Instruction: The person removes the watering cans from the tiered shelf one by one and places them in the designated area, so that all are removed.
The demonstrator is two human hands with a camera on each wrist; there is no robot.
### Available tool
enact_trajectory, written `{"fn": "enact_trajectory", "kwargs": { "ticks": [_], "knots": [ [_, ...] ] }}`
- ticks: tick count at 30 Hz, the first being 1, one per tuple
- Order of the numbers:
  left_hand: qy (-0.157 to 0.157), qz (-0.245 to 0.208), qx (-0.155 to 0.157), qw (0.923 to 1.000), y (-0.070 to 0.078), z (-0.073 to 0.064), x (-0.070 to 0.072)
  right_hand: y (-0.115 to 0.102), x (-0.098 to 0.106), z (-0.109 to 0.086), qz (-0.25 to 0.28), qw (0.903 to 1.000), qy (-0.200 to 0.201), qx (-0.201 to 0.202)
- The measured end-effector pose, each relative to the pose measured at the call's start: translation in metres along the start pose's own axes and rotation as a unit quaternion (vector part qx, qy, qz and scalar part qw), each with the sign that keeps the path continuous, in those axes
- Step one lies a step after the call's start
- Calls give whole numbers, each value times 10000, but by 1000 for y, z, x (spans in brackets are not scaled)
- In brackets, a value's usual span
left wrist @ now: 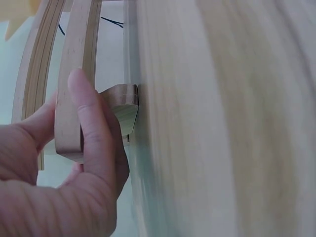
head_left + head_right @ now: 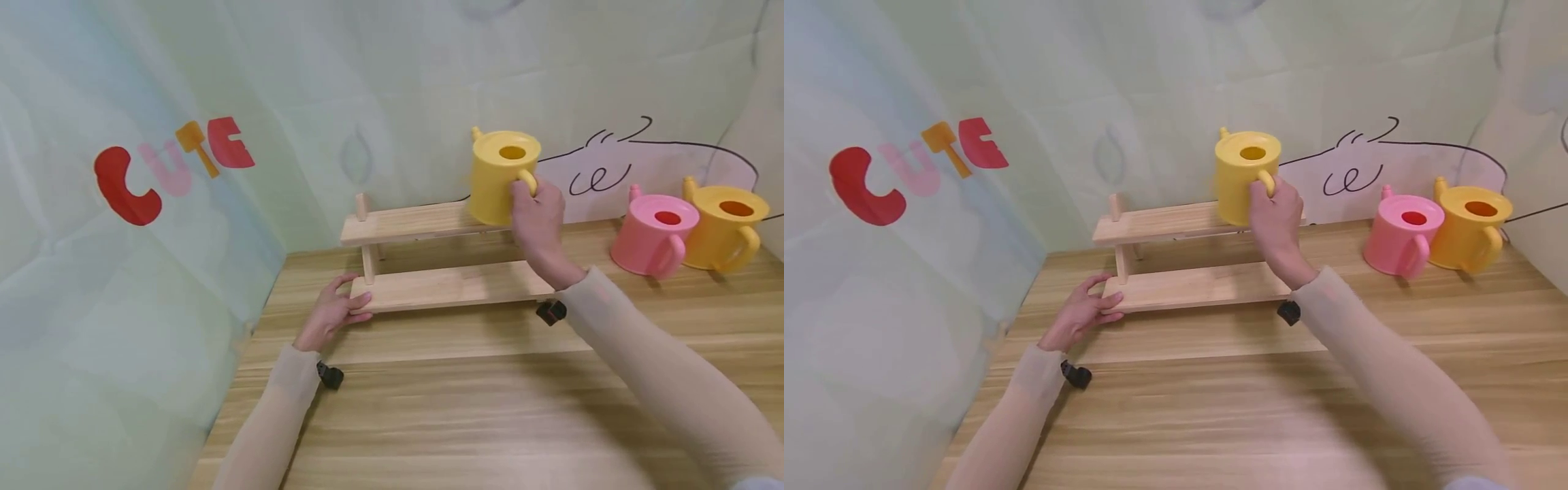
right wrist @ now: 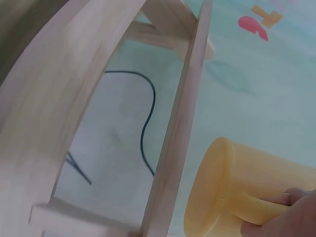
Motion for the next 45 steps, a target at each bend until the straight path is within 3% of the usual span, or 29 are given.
{"fn": "enact_trajectory", "kwargs": {
  "ticks": [3, 9, 16, 26, 36, 45],
  "knots": [
    [-2, -24, 11, 10000, -1, 0, 0, 4, 16, 2, -126, 9998, 115, -68],
    [10, -22, 26, 10000, -2, -1, 1, 14, 43, 6, -216, 9990, -37, -380],
    [-3, -176, -14, 9998, -4, 0, 1, 17, 79, 9, -846, 9941, 81, -671],
    [-26, -166, -39, 9999, -4, -2, 2, 22, 114, 13, -760, 9928, 447, -815],
    [-76, -183, -61, 9998, -3, -1, 0, 32, 132, 10, -792, 9904, 499, -1020],
    [-47, -173, -22, 9998, -2, 1, -2, 64, 142, 7, -990, 9845, 628, -1303]
  ]
}}
Point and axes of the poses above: each hand's wrist, its own z-axis towards the middle knuckle, its own x-axis out of the back of the hand, y = z × x, the point moved 8 cm from there along z, towards the middle knuckle, and after that the axes turned 8 degrees about z, right-handed, at the moved point
